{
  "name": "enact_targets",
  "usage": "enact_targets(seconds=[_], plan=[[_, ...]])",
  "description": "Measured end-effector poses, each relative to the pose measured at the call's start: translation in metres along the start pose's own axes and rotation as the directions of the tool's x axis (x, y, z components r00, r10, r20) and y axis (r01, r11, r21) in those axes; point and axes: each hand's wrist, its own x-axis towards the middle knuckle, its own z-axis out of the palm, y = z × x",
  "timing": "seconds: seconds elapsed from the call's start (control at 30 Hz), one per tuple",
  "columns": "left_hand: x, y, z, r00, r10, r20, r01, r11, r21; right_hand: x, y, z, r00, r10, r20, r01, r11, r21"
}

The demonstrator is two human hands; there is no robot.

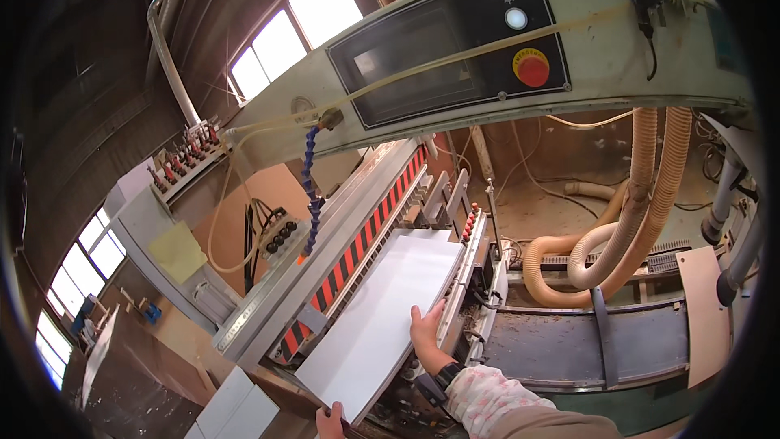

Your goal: The person repeatedly picks up white rectangular wood panels from a stack and feeds them into a large industrial edge banding machine. The panels are processed by the machine and then placed onto a separate output stack. The task involves continuous handling of the panels and monitoring the machine's operation.

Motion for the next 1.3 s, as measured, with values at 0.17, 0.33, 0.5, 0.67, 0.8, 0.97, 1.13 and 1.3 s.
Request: enact_targets(seconds=[0.17, 0.33, 0.5, 0.67, 0.8, 0.97, 1.13, 1.3], plan=[[0.017, 0.045, 0.01, 0.984, 0.006, 0.181, -0.013, 0.999, 0.038, 0.023, 0.003, 0.034, 0.996, -0.079, 0.038, 0.084, 0.987, -0.135], [0.037, 0.052, 0.02, 0.959, -0.092, 0.267, 0.06, 0.99, 0.126, 0.04, -0.004, 0.044, 0.994, -0.094, 0.058, 0.106, 0.965, -0.241], [0.057, 0.039, 0.033, 0.87, -0.258, 0.42, 0.337, 0.933, -0.126, 0.053, -0.001, 0.04, 0.996, -0.091, 0.015, 0.092, 0.963, -0.255], [0.028, 0.069, 0.045, 0.932, -0.148, 0.33, 0.296, 0.835, -0.463, 0.063, -0.013, 0.033, 0.996, 0.013, 0.085, -0.018, 0.998, 0.059], [0.025, 0.074, 0.029, 0.961, -0.168, 0.219, 0.246, 0.88, -0.406, 0.04, 0.029, 0.032, 0.978, 0.067, 0.199, -0.117, 0.962, 0.246], [0.032, 0.073, 0.061, 0.918, -0.157, 0.364, 0.307, 0.863, -0.402, 0.069, 0.065, -0.004, 0.921, 0.186, 0.341, -0.29, 0.914, 0.283], [0.008, 0.031, 0.051, 0.996, -0.017, 0.085, 0.069, 0.752, -0.656, 0.04, 0.005, -0.003, 0.862, 0.22, 0.457, -0.395, 0.856, 0.334], [-0.062, -0.123, 0.006, 0.896, -0.405, 0.185, 0.328, 0.32, -0.889, 0.056, 0.102, -0.124, 0.843, 0.308, 0.441, -0.408, 0.901, 0.15]])
